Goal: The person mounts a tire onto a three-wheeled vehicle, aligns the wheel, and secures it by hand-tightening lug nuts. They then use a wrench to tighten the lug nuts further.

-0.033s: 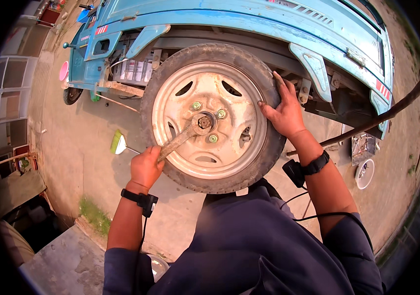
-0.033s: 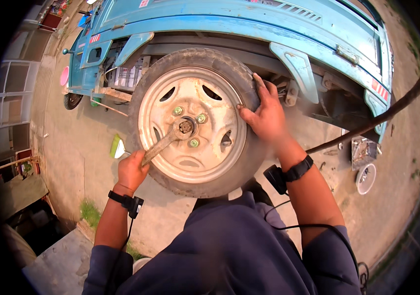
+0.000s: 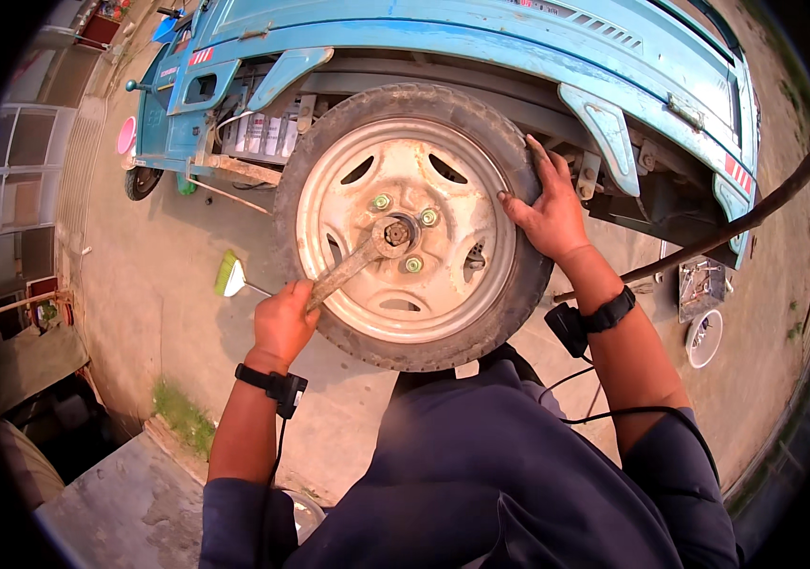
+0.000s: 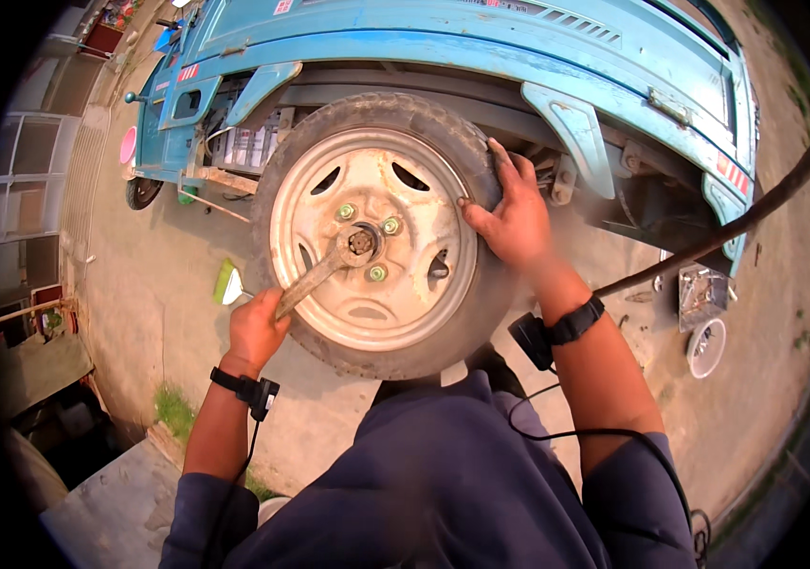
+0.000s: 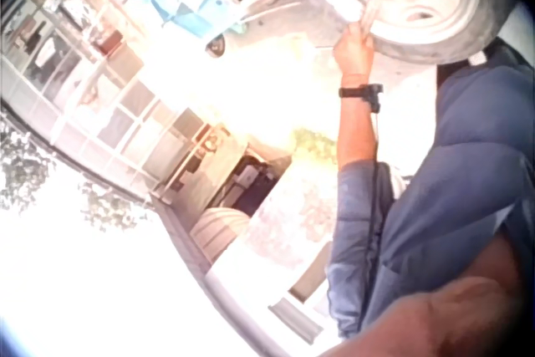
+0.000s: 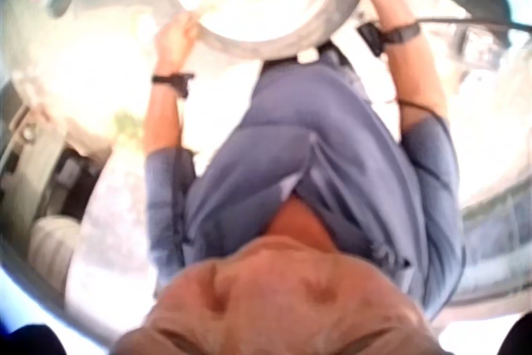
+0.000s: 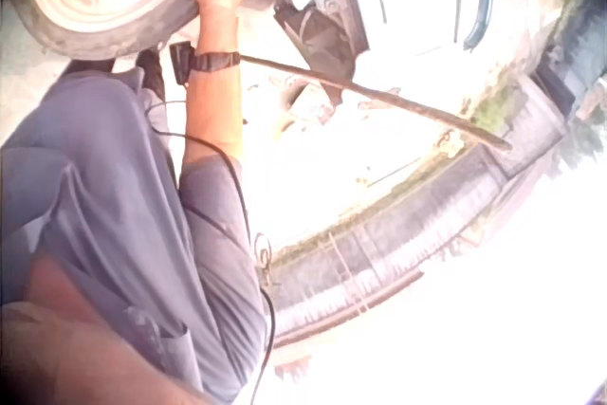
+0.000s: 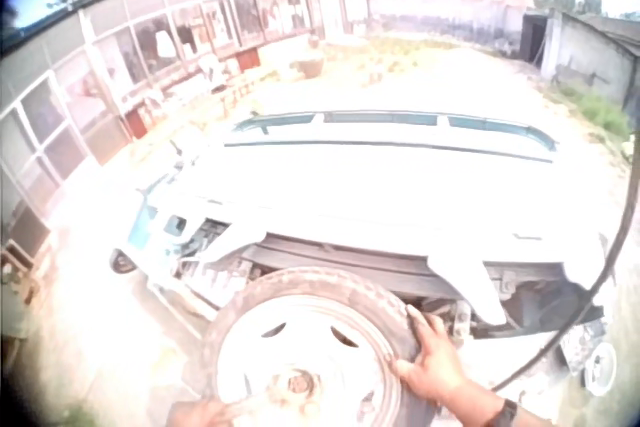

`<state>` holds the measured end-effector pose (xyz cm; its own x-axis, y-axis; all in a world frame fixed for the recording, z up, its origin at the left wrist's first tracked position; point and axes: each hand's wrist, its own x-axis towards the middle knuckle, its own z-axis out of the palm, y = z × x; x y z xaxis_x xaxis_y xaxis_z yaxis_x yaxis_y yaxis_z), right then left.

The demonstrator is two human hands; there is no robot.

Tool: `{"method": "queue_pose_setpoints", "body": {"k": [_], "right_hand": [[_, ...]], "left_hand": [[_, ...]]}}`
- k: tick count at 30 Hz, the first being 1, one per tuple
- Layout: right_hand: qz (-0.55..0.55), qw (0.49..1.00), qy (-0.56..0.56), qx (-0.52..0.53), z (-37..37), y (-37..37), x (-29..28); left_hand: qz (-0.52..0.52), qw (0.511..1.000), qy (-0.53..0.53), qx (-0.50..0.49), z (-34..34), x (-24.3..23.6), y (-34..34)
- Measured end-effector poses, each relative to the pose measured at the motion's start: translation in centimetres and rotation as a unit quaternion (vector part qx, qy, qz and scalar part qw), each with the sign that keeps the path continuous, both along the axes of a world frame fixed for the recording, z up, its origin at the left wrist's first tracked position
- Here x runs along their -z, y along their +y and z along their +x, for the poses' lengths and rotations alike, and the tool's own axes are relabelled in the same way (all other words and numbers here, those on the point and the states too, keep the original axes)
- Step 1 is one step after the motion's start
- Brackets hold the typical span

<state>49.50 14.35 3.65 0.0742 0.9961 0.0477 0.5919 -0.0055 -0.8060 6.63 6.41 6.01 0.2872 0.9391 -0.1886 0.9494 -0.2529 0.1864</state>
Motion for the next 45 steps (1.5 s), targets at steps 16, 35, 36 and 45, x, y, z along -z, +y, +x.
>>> {"method": "queue_pose_setpoints", "body": {"k": [16, 35, 36, 45], "right_hand": [[0.002, 0.995, 0.011, 0.097, -2.0, -5.3, 1.3], [-0.095, 0.958, 0.189, 0.192, -3.7, -9.0, 3.2], [-0.078, 0.961, 0.172, 0.203, -4.1, -9.9, 3.9], [-0.172, 0.964, 0.178, 0.095, -0.2, -4.4, 1.6]], "left_hand": [[-0.023, 0.914, -0.215, -0.342, 2.0, 0.8, -12.2], [0.016, 0.875, -0.310, -0.372, -0.6, 0.1, -9.8], [0.015, 0.871, -0.314, -0.378, -0.8, 0.2, -9.9], [0.017, 0.828, -0.366, -0.424, -2.6, 1.9, -12.4]]}}
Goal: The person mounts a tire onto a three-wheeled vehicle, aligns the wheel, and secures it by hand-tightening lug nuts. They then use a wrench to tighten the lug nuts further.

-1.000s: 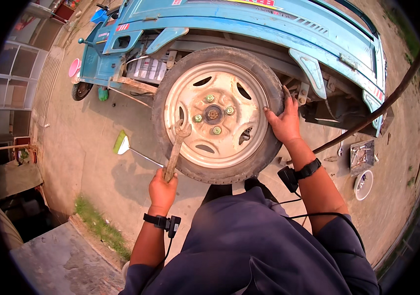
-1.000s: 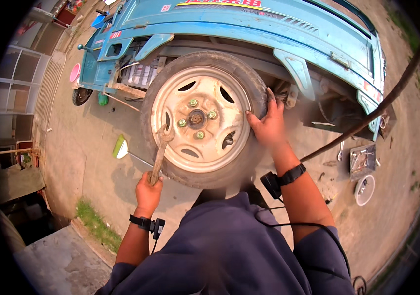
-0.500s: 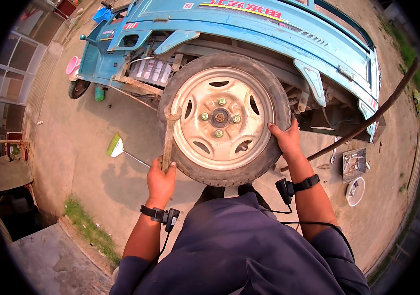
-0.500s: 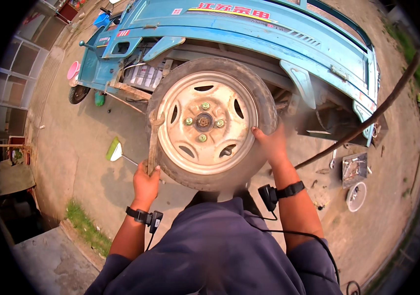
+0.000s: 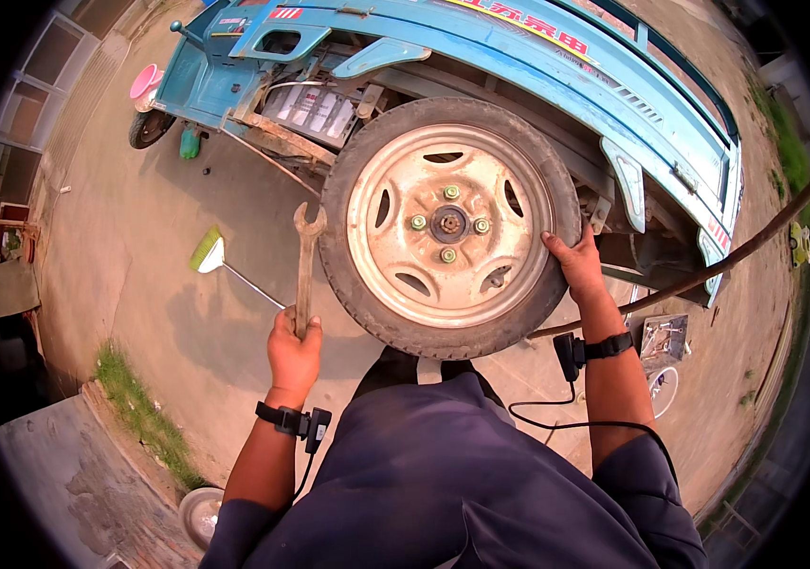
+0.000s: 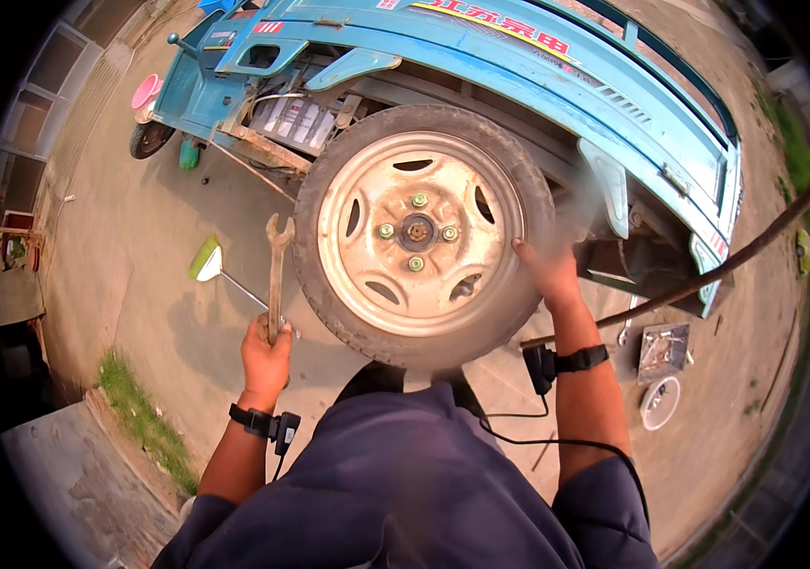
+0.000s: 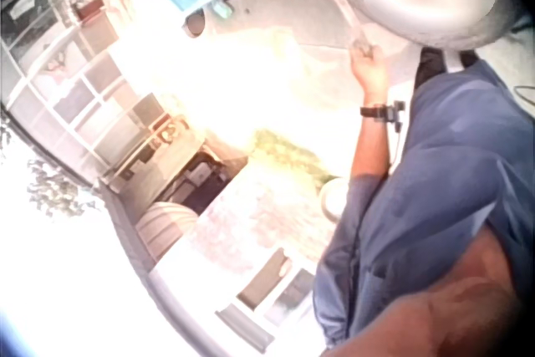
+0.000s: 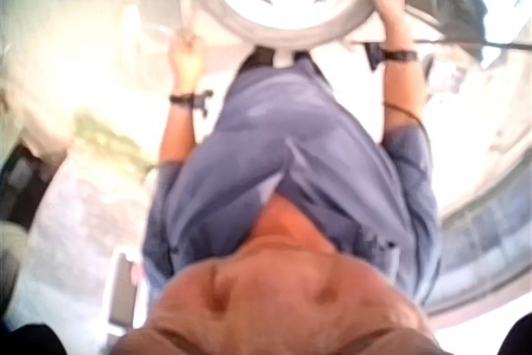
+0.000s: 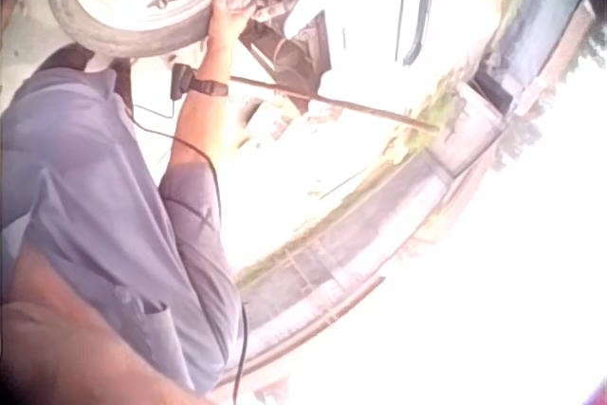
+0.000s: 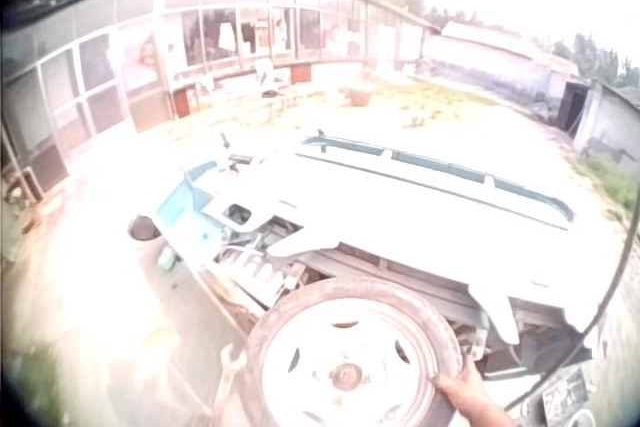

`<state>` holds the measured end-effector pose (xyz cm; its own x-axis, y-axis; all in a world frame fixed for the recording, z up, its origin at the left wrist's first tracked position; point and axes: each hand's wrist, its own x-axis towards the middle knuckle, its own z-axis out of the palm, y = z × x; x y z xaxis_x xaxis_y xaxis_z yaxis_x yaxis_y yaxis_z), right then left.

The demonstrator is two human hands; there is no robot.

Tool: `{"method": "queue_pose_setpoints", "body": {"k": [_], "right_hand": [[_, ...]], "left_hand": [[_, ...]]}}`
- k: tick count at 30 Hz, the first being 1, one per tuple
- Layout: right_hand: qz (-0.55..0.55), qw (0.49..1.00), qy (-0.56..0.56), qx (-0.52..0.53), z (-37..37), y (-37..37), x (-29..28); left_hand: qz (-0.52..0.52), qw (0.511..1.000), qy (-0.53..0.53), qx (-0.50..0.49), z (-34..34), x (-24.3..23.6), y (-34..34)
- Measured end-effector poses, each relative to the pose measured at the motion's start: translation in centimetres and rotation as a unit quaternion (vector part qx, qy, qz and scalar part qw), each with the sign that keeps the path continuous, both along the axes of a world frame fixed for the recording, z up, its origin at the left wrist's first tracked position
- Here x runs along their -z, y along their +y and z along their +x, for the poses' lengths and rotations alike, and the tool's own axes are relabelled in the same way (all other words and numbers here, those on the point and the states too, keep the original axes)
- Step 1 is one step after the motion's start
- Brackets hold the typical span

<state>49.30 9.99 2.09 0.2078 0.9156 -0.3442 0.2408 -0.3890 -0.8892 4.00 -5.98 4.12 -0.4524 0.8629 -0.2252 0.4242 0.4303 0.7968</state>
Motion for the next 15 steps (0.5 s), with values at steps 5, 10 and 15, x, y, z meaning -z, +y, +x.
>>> {"method": "queue_pose_setpoints", "body": {"k": [5, 10, 15], "right_hand": [[0.034, 0.998, -0.047, -0.028, 0.4, 2.8, 0.1], [-0.007, 0.995, -0.084, -0.043, 0.5, 6.4, -0.3], [-0.027, 0.999, -0.020, -0.043, 0.6, 5.8, 0.0]], "left_hand": [[-0.015, 0.999, -0.023, -0.021, -0.4, 0.4, -1.8], [-0.005, 0.998, -0.022, -0.052, -1.1, 0.7, -5.4], [-0.037, 0.984, -0.058, -0.166, -1.0, 1.7, -13.7]]}}
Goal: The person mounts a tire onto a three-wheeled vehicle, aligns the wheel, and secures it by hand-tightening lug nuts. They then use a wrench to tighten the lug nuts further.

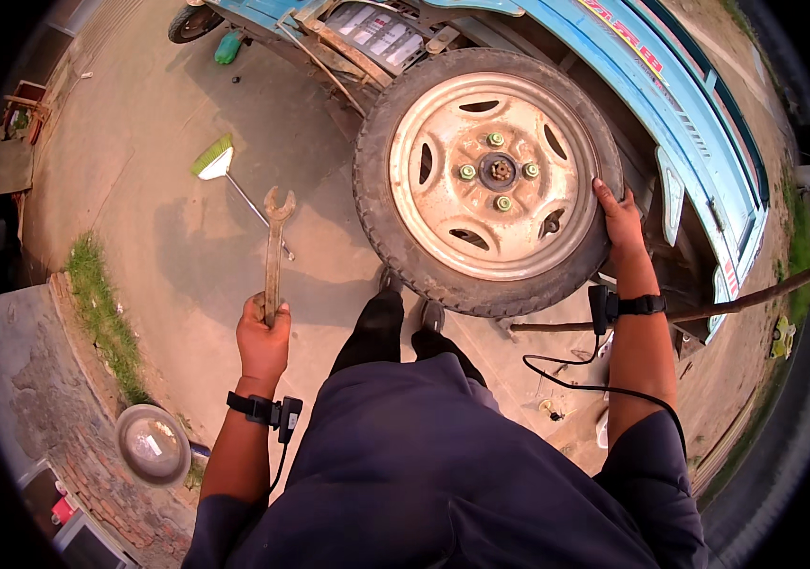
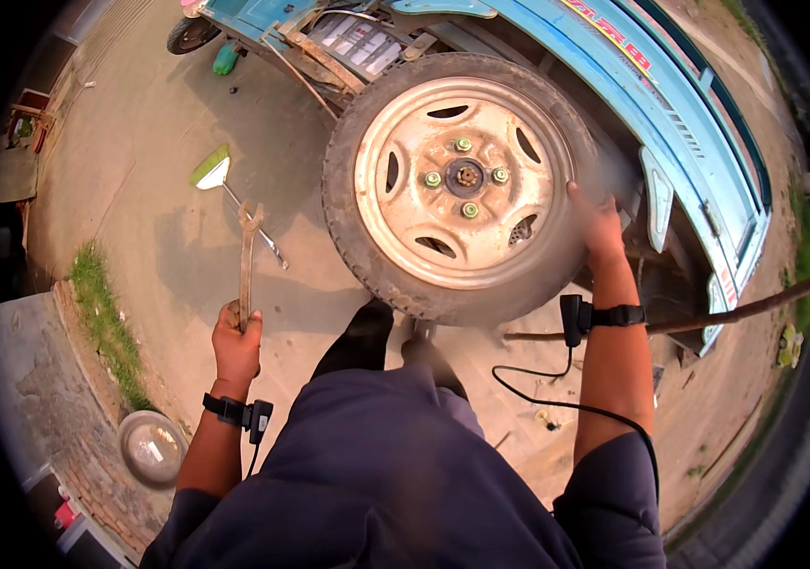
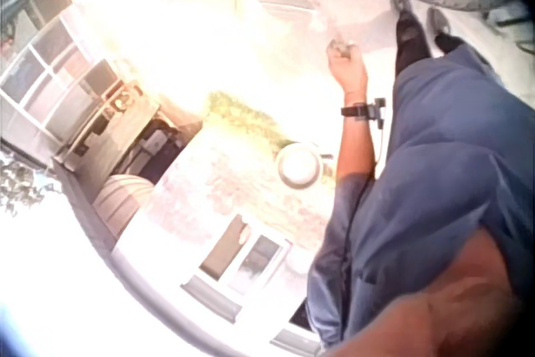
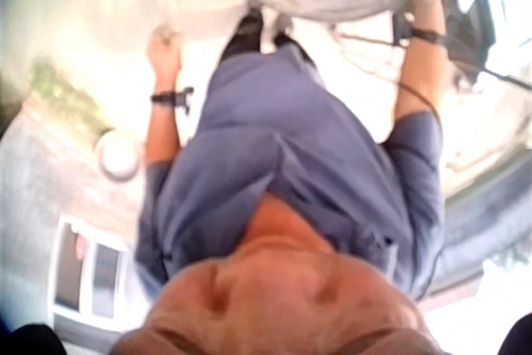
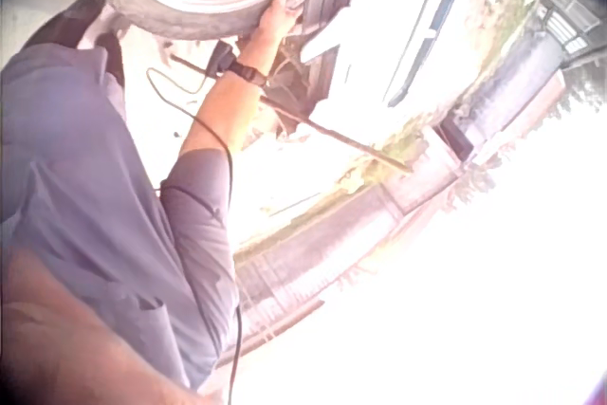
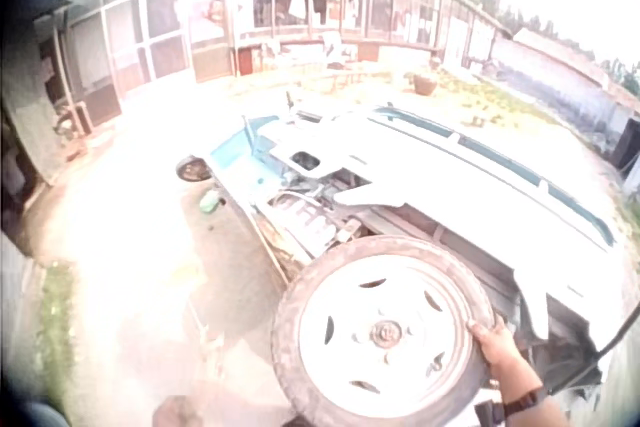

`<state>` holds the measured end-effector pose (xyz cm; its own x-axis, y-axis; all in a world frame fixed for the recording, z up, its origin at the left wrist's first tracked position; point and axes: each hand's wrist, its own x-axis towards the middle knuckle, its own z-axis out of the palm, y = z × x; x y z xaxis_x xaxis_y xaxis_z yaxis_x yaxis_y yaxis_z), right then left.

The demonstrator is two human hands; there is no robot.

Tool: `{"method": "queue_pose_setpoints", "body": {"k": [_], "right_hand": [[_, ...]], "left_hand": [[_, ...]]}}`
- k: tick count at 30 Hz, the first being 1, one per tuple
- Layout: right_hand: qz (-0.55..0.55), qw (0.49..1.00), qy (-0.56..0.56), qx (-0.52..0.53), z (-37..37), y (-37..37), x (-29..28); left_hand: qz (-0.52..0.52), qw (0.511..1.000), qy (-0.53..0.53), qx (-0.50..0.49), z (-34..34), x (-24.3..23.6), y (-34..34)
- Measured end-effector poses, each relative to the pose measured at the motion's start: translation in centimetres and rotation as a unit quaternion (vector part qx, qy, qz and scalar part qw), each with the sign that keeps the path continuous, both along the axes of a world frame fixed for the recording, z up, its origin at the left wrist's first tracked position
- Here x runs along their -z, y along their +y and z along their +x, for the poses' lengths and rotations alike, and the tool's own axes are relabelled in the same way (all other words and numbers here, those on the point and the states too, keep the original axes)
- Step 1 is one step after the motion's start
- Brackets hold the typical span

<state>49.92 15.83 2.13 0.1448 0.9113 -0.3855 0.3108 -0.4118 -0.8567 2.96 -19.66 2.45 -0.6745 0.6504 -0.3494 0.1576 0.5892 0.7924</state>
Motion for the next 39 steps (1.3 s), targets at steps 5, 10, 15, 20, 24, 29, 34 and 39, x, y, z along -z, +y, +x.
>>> {"method": "queue_pose_setpoints", "body": {"k": [5, 10, 15, 20, 24, 29, 34, 39], "right_hand": [[0.028, 0.998, 0.030, 0.053, -1.0, -5.2, 0.3], [0.002, 0.978, 0.151, 0.144, -3.2, -12.6, 3.1], [-0.068, 0.942, 0.285, 0.164, -11.4, -22.1, 4.8], [-0.244, 0.900, 0.355, 0.068, -27.7, -24.9, 2.6], [-0.056, 0.970, 0.209, -0.107, -32.2, -20.8, -0.6], [0.263, 0.850, -0.326, -0.321, -29.8, -12.2, -2.7], [0.224, 0.787, -0.461, -0.343, -31.8, -7.9, 1.0], [0.188, 0.813, -0.481, -0.270, -34.0, -3.2, 3.1]], "left_hand": [[-0.049, 0.995, -0.008, -0.085, 1.3, 1.9, -8.8], [-0.053, 0.985, -0.051, -0.155, 1.1, 3.6, -15.0], [-0.036, 0.984, -0.073, -0.156, -1.6, 5.9, -17.8], [-0.035, 0.983, -0.083, -0.158, -6.3, 6.1, -19.6], [-0.048, 0.978, -0.074, -0.189, -9.9, 6.2, -21.9], [-0.062, 0.960, -0.092, -0.255, -11.2, 7.3, -23.9], [-0.076, 0.954, -0.096, -0.273, -10.3, 7.5, -24.9], [-0.092, 0.948, -0.106, -0.285, -8.5, 7.6, -25.8]]}}
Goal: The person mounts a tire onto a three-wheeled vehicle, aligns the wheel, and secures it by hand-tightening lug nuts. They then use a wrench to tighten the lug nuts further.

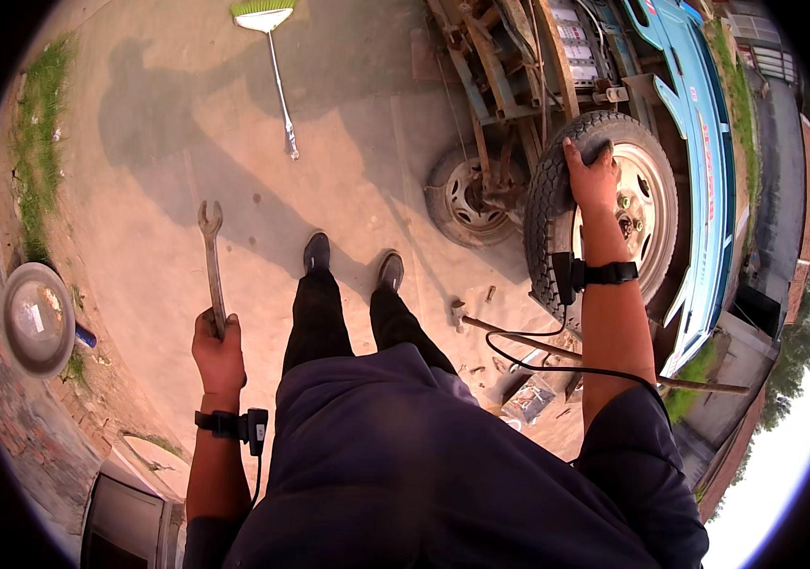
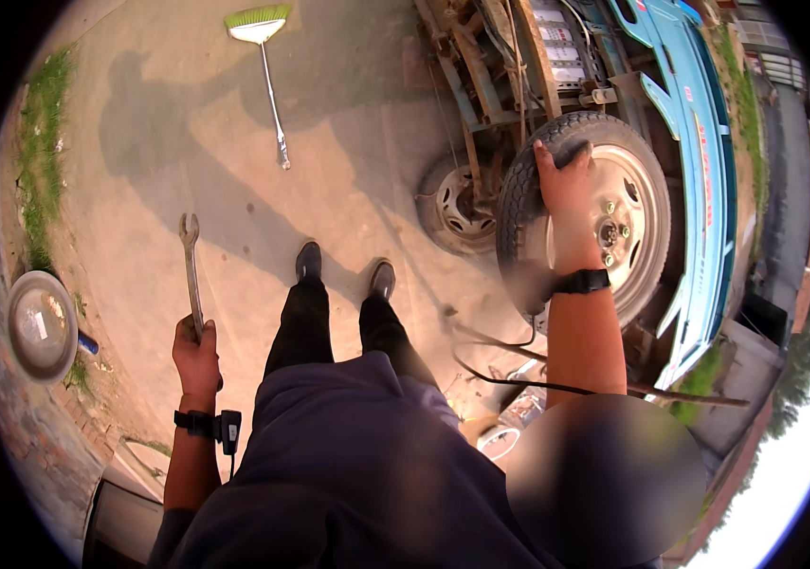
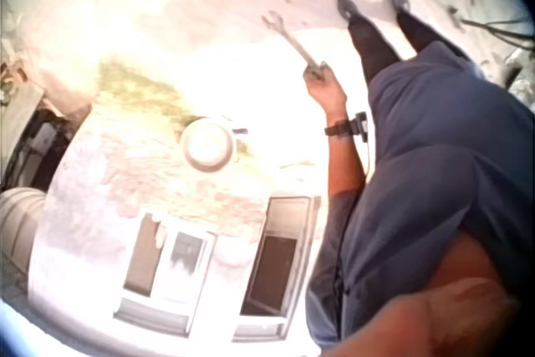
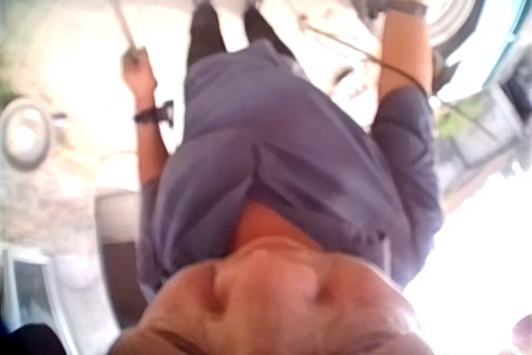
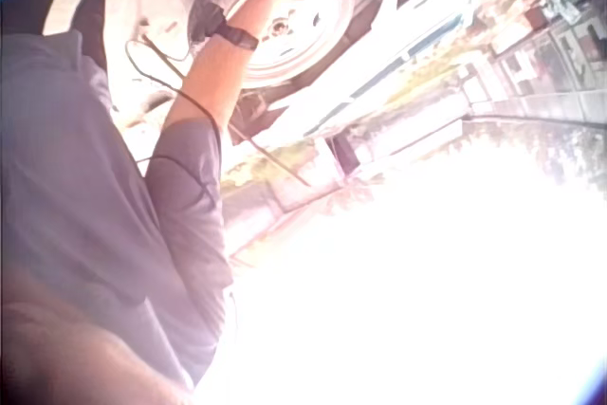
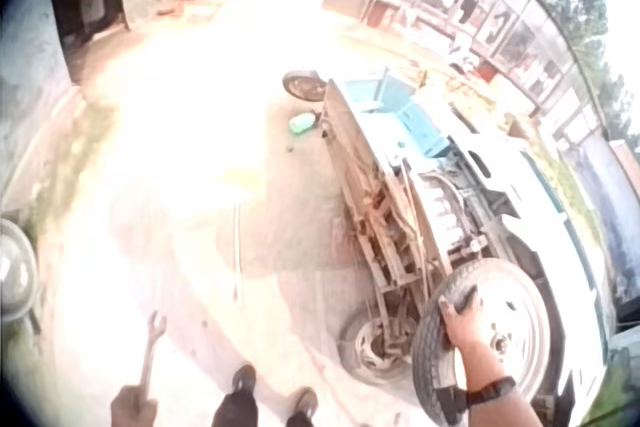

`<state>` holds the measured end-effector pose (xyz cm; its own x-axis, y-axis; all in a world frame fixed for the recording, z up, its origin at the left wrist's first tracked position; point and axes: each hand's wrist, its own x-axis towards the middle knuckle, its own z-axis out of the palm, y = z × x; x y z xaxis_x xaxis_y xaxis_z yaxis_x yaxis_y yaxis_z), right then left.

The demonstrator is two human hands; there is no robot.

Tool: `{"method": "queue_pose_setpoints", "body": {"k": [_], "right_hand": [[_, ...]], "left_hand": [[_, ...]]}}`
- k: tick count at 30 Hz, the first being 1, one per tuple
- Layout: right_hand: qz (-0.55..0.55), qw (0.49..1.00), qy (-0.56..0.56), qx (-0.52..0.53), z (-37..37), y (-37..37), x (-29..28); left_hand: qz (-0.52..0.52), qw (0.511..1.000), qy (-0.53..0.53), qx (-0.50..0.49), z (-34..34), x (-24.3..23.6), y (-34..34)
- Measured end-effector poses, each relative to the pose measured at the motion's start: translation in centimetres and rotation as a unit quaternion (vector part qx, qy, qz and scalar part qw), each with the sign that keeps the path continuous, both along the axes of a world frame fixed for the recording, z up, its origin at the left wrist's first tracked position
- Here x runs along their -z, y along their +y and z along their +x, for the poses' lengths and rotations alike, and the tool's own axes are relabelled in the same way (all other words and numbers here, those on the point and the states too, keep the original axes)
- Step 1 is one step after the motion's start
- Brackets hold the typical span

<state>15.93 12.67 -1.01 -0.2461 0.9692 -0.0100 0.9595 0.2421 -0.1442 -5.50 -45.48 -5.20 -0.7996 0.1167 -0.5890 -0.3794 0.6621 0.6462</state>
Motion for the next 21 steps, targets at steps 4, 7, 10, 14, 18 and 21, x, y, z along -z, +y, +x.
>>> {"method": "queue_pose_setpoints", "body": {"k": [4, 7, 10, 14, 18, 21], "right_hand": [[-0.014, 0.995, -0.078, 0.054, -1.6, 2.7, -0.1], [-0.012, 0.996, -0.077, 0.037, -0.8, 1.9, 0.1], [-0.061, 0.996, -0.051, -0.050, 0.5, -3.4, -1.5], [-0.135, 0.967, -0.080, -0.203, 6.8, -14.0, -4.8], [-0.131, 0.933, -0.216, -0.258, 20.6, -15.6, -8.1], [-0.091, 0.894, -0.370, -0.236, 30.4, -10.5, -11.2]], "left_hand": [[-0.003, 1.000, -0.009, -0.008, 1.8, 0.6, -0.9], [0.006, 1.000, -0.012, -0.002, 2.5, 1.1, -0.9], [-0.007, 0.999, 0.005, 0.039, 2.7, 0.7, -0.2], [0.004, 0.996, 0.003, 0.088, 2.2, -0.3, 1.7], [0.027, 0.989, 0.044, 0.136, 1.9, -0.8, 4.7], [0.036, 0.986, 0.050, 0.157, 2.5, -1.6, 6.8]]}}
